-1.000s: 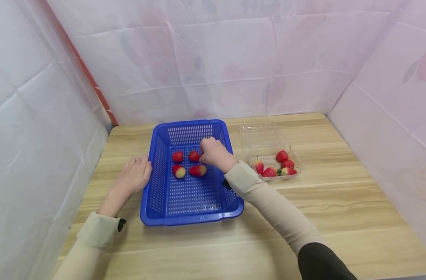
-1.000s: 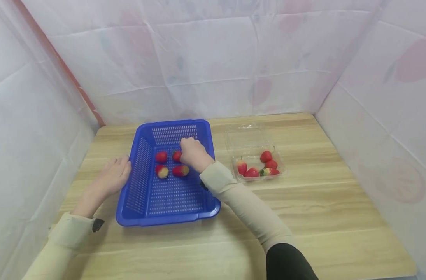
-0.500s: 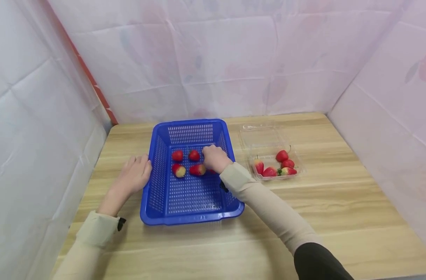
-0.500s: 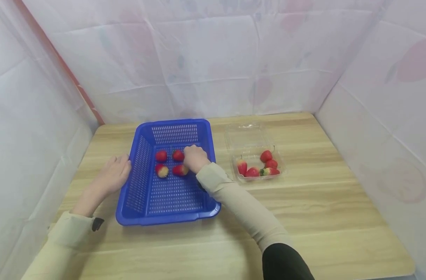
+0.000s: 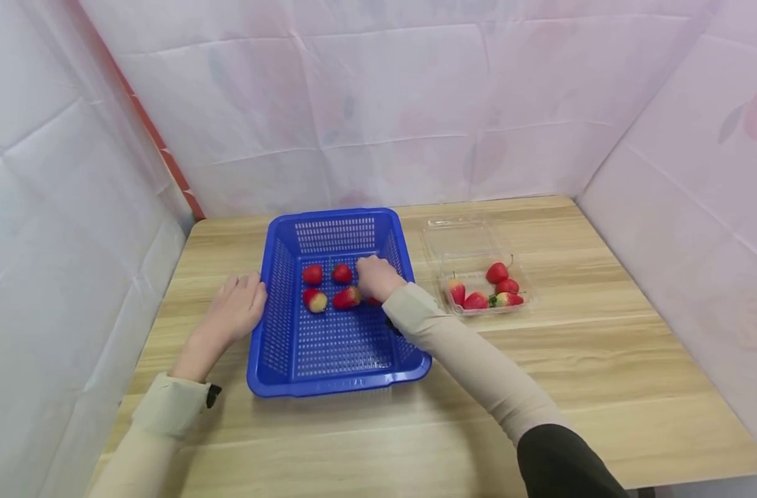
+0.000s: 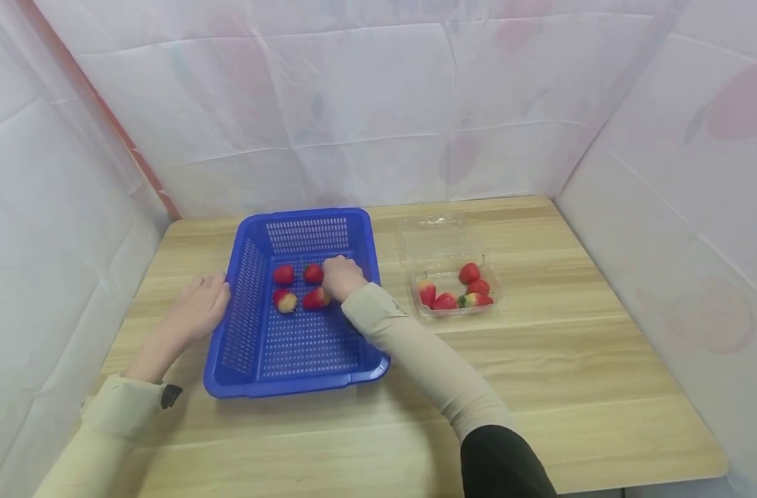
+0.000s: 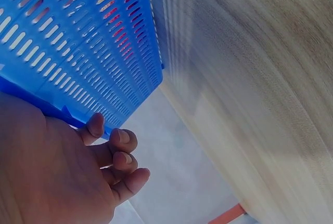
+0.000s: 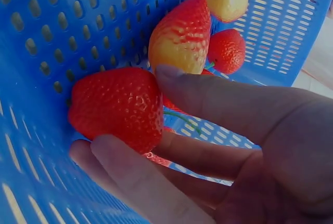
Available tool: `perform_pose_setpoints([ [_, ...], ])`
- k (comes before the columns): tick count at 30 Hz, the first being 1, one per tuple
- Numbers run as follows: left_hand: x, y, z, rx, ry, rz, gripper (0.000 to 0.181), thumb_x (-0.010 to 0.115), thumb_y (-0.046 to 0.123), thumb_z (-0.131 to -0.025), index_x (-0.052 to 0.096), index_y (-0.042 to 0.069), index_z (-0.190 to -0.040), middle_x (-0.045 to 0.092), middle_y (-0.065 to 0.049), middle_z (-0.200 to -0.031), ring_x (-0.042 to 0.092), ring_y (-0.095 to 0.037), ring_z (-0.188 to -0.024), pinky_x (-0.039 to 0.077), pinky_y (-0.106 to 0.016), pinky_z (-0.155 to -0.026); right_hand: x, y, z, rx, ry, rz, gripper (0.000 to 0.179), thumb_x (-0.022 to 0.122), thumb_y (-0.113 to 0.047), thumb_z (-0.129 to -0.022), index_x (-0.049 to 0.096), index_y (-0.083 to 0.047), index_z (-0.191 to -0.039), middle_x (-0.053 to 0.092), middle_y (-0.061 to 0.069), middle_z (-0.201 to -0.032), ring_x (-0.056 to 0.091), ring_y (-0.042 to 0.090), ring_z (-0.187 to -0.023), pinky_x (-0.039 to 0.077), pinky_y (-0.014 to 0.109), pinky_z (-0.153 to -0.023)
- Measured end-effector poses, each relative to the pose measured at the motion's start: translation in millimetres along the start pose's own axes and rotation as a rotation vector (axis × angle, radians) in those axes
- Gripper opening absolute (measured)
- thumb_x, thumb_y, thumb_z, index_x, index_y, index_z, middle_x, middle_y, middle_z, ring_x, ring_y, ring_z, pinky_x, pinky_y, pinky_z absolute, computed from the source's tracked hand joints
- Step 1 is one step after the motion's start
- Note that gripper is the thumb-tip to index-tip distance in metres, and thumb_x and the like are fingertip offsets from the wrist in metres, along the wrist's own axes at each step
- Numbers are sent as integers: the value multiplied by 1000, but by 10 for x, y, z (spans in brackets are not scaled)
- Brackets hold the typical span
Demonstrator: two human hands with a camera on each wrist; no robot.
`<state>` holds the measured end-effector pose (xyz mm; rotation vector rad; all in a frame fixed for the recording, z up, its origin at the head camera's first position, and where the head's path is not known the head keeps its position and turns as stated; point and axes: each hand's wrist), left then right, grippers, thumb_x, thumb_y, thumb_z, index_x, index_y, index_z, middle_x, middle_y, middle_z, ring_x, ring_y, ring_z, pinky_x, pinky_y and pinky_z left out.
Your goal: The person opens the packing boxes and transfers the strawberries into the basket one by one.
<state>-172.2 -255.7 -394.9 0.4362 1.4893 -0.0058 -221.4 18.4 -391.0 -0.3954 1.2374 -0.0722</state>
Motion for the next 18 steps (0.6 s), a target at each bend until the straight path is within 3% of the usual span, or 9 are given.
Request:
perform_pose_setpoints([
  [3,-10,18,5,-4,-10,2,41,16,32,-107,46,4,-111,55,-17,-103,44,-35,-95,35,-50,-82,-11,1,25,0,16,10,23,71,-5,-85,66,-2,-108,66,12,-101,60,25,-81,52,39,-72],
  [6,-13,23,8,-5,-18,2,41,16,32,-107,46,4,-111,55,-17,-103,44,-35,-95,35,-50,-82,-28,0,51,9,53,11,8,69,-3,-84,62,-7,-87,58,6,-82,56,23,-73,50,37,-64],
  [9,-12,19,11,-3,-17,-1,40,16,31,-107,46,4,-110,55,-16,-101,44,-35,-93,35,-48,-80,-64,-9,84,14,88,-5,23,66,-1,-82,48,-12,-72,44,1,-70,51,21,-68,46,36,-59],
  [18,-17,5,6,2,-9,-10,38,16,30,-107,44,4,-107,52,-15,-95,43,-34,-90,34,-46,-77,-321,-56,220,-40,89,-53,19,66,-4,-84,50,-11,-75,48,2,-73,49,19,-65,42,33,-56],
])
Point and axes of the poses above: each hand's wrist, its own z-axis away from the middle knuckle, its own x-axis out of the palm, y = z × x
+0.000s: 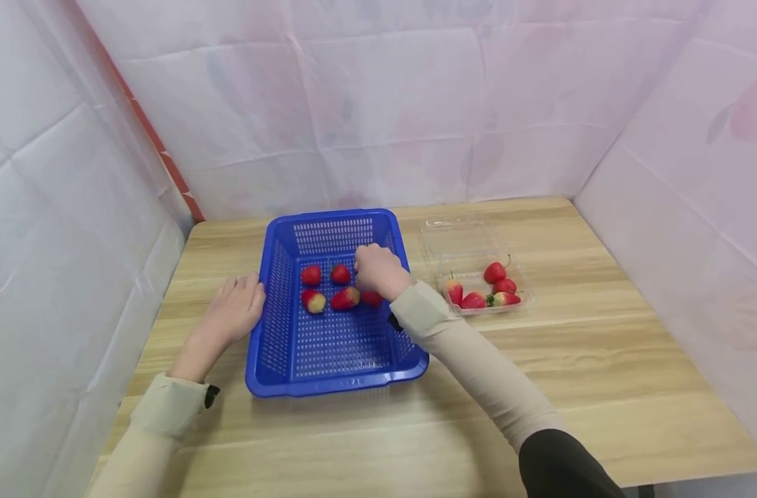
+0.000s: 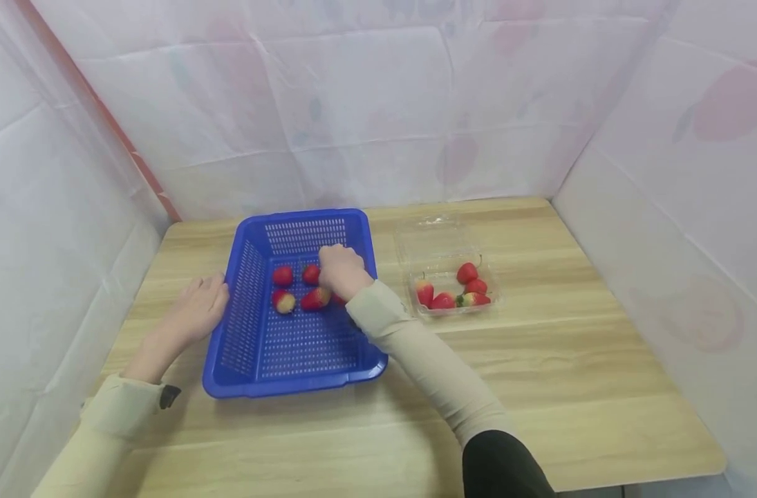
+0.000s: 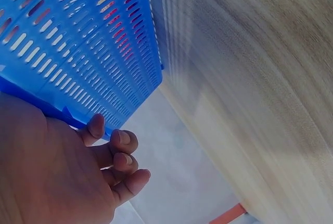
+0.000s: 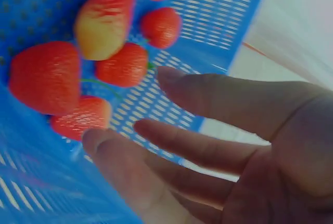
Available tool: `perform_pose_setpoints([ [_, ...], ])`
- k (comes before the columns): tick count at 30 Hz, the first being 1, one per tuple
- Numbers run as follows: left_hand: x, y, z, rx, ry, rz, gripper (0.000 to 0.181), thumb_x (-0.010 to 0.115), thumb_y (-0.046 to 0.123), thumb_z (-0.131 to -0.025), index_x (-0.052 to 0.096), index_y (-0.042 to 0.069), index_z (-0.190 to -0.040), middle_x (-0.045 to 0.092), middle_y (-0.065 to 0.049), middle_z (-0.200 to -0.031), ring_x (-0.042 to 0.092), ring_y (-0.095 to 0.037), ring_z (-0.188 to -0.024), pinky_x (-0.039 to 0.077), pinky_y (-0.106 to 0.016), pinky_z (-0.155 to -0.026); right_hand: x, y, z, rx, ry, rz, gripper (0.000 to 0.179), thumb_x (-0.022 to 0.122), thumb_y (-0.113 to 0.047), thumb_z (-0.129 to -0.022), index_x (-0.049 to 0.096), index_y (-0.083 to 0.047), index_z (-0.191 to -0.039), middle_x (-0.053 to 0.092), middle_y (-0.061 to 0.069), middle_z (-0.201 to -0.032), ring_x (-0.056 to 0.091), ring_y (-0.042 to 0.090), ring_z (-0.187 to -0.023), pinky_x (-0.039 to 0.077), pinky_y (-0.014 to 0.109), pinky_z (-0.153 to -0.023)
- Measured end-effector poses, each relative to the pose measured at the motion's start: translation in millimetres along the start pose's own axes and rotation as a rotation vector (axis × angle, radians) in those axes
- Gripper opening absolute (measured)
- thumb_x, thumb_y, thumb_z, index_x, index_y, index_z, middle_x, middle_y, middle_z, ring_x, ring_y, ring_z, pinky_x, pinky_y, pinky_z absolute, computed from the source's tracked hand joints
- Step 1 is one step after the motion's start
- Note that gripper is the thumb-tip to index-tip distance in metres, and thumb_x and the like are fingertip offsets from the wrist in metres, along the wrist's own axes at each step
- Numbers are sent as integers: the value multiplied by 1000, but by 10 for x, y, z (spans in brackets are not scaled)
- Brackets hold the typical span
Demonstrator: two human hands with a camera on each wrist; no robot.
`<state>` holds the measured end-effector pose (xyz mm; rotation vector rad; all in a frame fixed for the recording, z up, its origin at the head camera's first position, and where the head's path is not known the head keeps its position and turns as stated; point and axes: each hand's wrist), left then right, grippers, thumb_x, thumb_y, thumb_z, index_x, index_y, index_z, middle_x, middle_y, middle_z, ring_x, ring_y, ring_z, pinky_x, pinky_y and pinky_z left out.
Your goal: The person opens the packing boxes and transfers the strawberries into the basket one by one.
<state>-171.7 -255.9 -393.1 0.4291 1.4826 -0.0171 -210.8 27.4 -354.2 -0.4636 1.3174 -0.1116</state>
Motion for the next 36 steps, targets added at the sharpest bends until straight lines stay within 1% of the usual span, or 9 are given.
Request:
perform_pose_setpoints([
  [3,2,0,-3,-5,2,-3,38,16,31,-107,44,4,-107,52,-14,-95,43,-34,-90,34,-46,-77,-127,16,6,-27,-20,-65,19,64,-5,-86,53,-10,-72,51,0,-65,51,16,-55,42,29,-51],
  [6,-1,-1,2,-13,-5,-3,39,16,31,-107,44,5,-108,52,-14,-95,43,-34,-90,34,-45,-76,-255,71,3,-51,-22,-134,20,69,-10,-88,60,-7,-70,55,2,-60,55,14,-47,45,26,-47],
  [9,-1,-2,6,-11,-5,0,39,16,31,-107,44,5,-108,52,-14,-95,42,-34,-89,34,-45,-76,-381,161,1,-63,4,-160,16,72,-11,-87,66,-4,-74,60,6,-64,56,14,-47,48,26,-48],
  [14,-10,13,-1,-4,3,8,38,17,30,-107,44,4,-108,53,-16,-97,43,-35,-91,34,-47,-78,-569,349,19,-29,12,-191,9,67,-6,-89,68,3,-88,66,14,-78,58,16,-52,51,27,-51],
  [18,-15,22,-10,1,6,8,38,18,30,-107,45,3,-109,54,-16,-98,44,-35,-91,35,-48,-79,-662,544,57,15,17,-211,11,63,-5,-89,66,5,-90,64,12,-71,58,16,-51,52,28,-51],
  [21,-14,18,-10,4,8,4,38,17,30,-107,45,3,-109,54,-16,-97,44,-35,-91,35,-48,-80,-700,706,98,37,24,-217,13,61,-4,-88,65,7,-93,62,11,-66,57,16,-50,51,29,-51],
  [27,-6,20,5,8,5,9,37,17,29,-107,45,4,-106,53,-14,-93,43,-34,-89,34,-46,-77,-690,1016,225,70,36,-170,17,59,-4,-86,67,8,-96,65,15,-73,59,17,-52,50,29,-52],
  [32,-2,32,17,9,5,16,38,16,30,-107,44,5,-106,52,-14,-92,42,-34,-88,33,-45,-76,-619,1269,314,89,52,-157,18,59,-2,-83,67,9,-94,65,14,-68,59,17,-51,49,29,-52],
  [36,-14,42,31,11,3,18,38,16,30,-107,44,4,-106,52,-15,-93,42,-34,-89,33,-45,-77,-522,1418,375,101,61,-128,18,62,-3,-83,69,9,-94,65,14,-70,61,19,-53,50,31,-54],
])
Point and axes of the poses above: each hand's wrist, its own z-axis away from the middle knuckle, its own x-axis out of the palm, y = z × x
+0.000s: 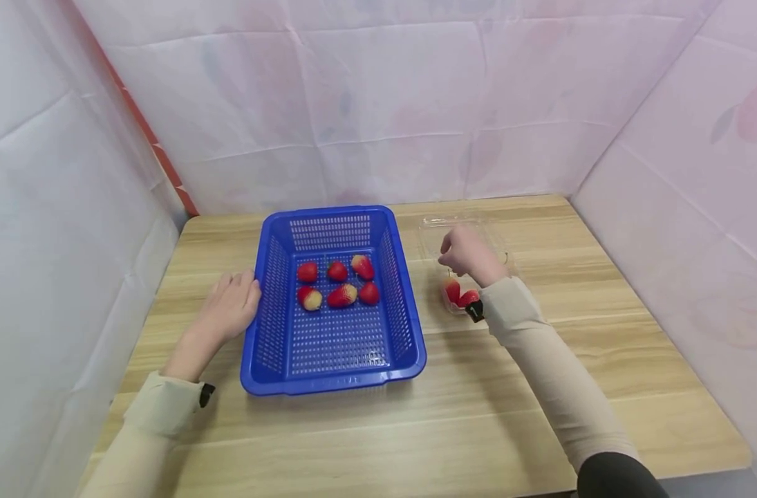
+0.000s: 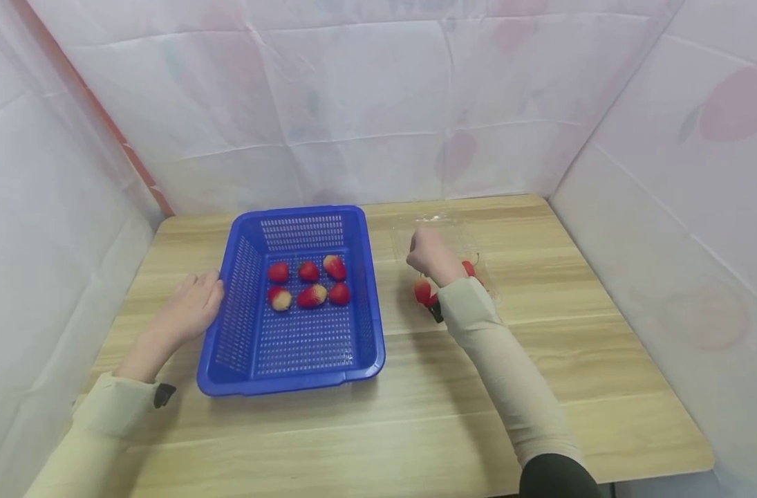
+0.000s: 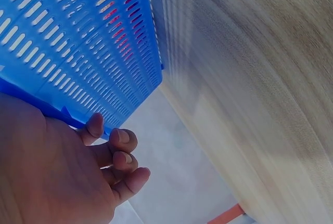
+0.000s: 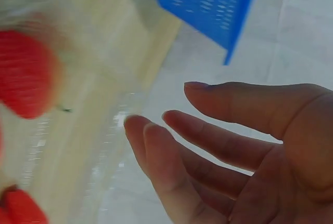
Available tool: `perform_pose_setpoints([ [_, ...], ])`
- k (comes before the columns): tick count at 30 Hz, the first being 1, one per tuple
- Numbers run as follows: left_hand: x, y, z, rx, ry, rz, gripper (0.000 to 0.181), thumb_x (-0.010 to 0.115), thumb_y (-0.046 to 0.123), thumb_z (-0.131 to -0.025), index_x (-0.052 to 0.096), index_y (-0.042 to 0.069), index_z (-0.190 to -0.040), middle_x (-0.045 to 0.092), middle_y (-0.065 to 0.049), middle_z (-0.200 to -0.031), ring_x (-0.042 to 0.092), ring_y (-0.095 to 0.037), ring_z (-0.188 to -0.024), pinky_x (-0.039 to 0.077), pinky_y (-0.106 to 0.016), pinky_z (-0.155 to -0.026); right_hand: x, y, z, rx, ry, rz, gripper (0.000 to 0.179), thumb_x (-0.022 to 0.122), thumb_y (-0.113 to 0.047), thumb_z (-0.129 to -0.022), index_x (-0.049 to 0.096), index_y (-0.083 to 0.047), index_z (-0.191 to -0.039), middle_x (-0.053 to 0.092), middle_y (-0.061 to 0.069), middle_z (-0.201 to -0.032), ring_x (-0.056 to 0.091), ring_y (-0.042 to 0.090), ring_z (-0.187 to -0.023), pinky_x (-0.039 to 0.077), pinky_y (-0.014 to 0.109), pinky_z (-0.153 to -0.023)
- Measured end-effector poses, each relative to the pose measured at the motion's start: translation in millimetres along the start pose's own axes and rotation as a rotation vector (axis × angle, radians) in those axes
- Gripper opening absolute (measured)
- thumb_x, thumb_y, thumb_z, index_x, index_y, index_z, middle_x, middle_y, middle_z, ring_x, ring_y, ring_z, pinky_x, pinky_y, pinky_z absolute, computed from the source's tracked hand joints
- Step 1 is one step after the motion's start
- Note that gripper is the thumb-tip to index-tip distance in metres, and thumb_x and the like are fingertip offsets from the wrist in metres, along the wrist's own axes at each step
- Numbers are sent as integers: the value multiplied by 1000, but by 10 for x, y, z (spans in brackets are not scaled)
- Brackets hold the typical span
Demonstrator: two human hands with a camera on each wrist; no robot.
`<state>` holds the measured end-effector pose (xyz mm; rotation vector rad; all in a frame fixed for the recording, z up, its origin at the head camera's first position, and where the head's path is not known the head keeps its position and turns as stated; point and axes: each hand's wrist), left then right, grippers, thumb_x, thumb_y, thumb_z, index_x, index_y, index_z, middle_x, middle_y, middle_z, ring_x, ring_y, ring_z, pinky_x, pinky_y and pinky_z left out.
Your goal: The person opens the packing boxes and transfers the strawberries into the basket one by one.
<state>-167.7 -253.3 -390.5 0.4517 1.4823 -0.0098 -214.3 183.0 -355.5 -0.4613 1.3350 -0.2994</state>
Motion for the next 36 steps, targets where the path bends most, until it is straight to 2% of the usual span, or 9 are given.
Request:
perform_pose_setpoints([
  [8,-12,2,6,-3,-6,1,39,16,30,-107,44,3,-108,52,-15,-95,42,-34,-90,33,-46,-78,250,281,53,49,3,54,19,72,-9,-80,69,8,-88,66,15,-81,59,25,-72,50,39,-68],
  [12,-14,11,1,-5,-11,9,41,15,31,-107,44,3,-110,52,-15,-97,42,-34,-90,33,-47,-78,350,371,73,81,5,44,16,73,-10,-75,63,2,-74,55,6,-67,51,21,-64,44,35,-61],
  [14,-14,15,4,-1,-12,6,40,16,30,-107,45,2,-110,53,-16,-97,42,-35,-91,33,-48,-79,393,400,82,97,-5,32,15,72,-9,-74,60,0,-72,52,5,-66,49,22,-63,43,34,-61],
  [17,-12,14,14,-4,-8,-1,39,17,29,-107,45,2,-109,53,-16,-97,43,-36,-91,33,-48,-79,455,429,88,115,-14,10,12,71,-8,-75,64,2,-78,60,10,-75,55,25,-70,48,38,-67],
  [20,-4,12,16,-10,-5,-7,38,17,30,-107,44,3,-106,52,-15,-95,43,-35,-90,34,-47,-78,489,434,94,122,-14,4,20,72,-8,-76,67,6,-90,66,18,-90,60,31,-81,50,45,-77],
  [24,-6,19,15,-17,-6,-2,39,16,32,-107,44,5,-105,51,-13,-93,42,-34,-89,33,-45,-76,505,434,101,120,-1,-1,30,73,-8,-76,68,9,-100,66,25,-103,60,34,-90,50,49,-84],
  [36,-37,29,19,-19,-19,-1,37,16,31,-107,43,5,-105,50,-13,-93,42,-34,-89,32,-44,-75,514,491,94,85,-8,-38,35,73,-7,-78,67,10,-108,64,28,-110,57,36,-94,48,48,-86],
])
Point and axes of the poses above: each hand's wrist, its own z-axis away from the middle knuckle, its own x-axis out of the palm, y = z × x
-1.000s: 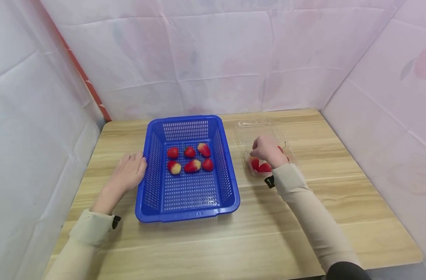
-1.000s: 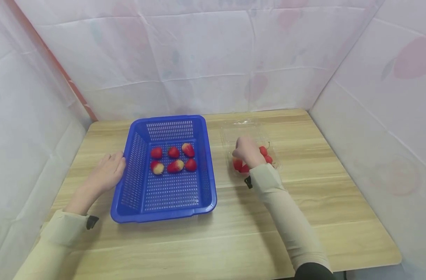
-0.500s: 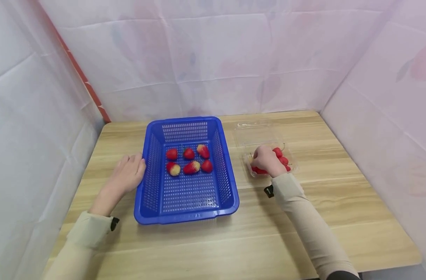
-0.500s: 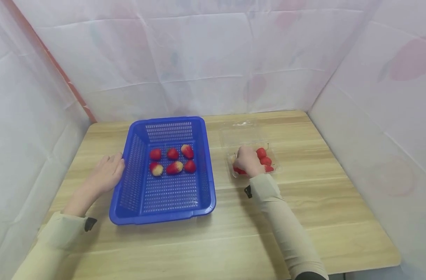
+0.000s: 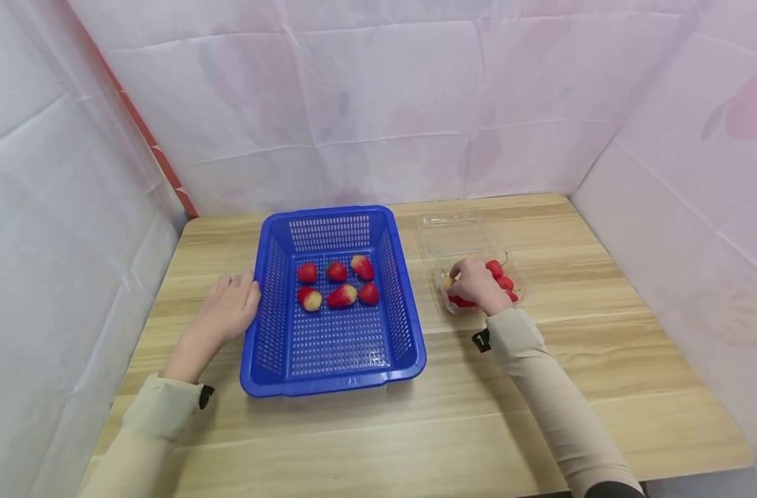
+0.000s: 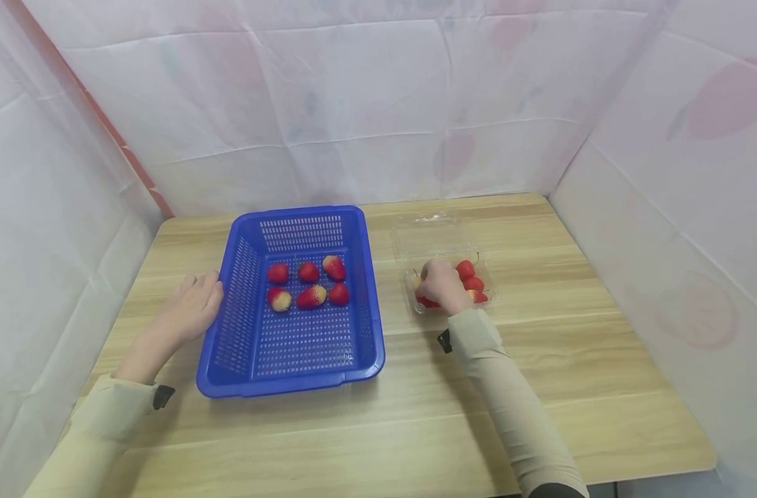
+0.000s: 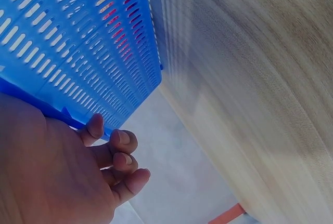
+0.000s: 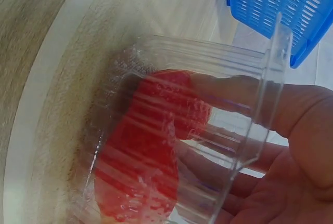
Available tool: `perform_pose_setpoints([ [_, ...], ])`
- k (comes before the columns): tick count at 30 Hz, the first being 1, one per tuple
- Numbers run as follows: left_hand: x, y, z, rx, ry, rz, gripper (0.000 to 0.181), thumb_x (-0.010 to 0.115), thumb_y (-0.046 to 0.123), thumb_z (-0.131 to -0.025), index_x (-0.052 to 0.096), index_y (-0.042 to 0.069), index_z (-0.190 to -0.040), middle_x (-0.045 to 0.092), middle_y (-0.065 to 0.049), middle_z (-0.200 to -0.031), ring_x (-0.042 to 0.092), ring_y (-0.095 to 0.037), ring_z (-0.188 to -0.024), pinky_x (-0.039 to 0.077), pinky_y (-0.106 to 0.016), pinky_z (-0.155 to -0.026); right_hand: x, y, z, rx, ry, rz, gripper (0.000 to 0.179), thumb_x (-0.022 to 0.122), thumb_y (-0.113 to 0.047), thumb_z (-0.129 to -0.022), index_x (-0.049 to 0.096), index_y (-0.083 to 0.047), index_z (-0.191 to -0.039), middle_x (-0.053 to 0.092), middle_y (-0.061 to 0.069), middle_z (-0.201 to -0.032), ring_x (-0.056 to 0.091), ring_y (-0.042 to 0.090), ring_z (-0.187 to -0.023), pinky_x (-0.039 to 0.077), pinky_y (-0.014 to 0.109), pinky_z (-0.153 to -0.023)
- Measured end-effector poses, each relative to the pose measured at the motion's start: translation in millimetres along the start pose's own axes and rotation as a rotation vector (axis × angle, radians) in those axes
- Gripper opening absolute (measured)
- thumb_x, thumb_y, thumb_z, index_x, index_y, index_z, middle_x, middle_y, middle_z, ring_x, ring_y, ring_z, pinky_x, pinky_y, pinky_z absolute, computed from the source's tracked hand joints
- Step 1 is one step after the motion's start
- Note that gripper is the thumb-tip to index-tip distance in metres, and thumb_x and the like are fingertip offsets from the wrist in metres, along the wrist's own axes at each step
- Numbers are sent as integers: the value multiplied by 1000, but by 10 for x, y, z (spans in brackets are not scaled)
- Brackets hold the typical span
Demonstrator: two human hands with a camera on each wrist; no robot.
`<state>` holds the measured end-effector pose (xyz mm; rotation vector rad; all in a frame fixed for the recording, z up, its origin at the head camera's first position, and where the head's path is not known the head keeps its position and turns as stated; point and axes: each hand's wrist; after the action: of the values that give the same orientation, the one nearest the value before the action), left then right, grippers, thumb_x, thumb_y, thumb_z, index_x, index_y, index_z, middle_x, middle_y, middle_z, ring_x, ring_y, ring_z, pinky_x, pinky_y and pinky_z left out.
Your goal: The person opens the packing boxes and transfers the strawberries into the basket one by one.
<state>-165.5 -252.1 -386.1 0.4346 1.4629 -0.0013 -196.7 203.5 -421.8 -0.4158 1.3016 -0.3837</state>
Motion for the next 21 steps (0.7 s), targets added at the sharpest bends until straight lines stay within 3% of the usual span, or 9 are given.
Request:
perform_pose_setpoints([
  [14,17,-2,1,-5,-15,-2,41,13,33,-107,43,5,-109,51,-14,-96,41,-33,-91,32,-44,-77,-123,-37,68,-19,10,0,34,73,-11,-82,66,9,-108,65,26,-109,60,36,-93,49,50,-87],
  [21,10,8,2,-6,-6,-5,40,14,33,-107,43,6,-107,51,-13,-94,41,-33,-90,32,-44,-77,-216,-87,135,-54,69,14,25,71,-10,-80,67,7,-98,66,23,-100,60,36,-89,49,50,-83],
])
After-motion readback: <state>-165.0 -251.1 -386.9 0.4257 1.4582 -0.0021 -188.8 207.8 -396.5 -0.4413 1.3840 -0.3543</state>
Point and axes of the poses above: each hand's wrist, its own z-axis away from the middle knuckle, its own x-axis out of the palm, y = z × x
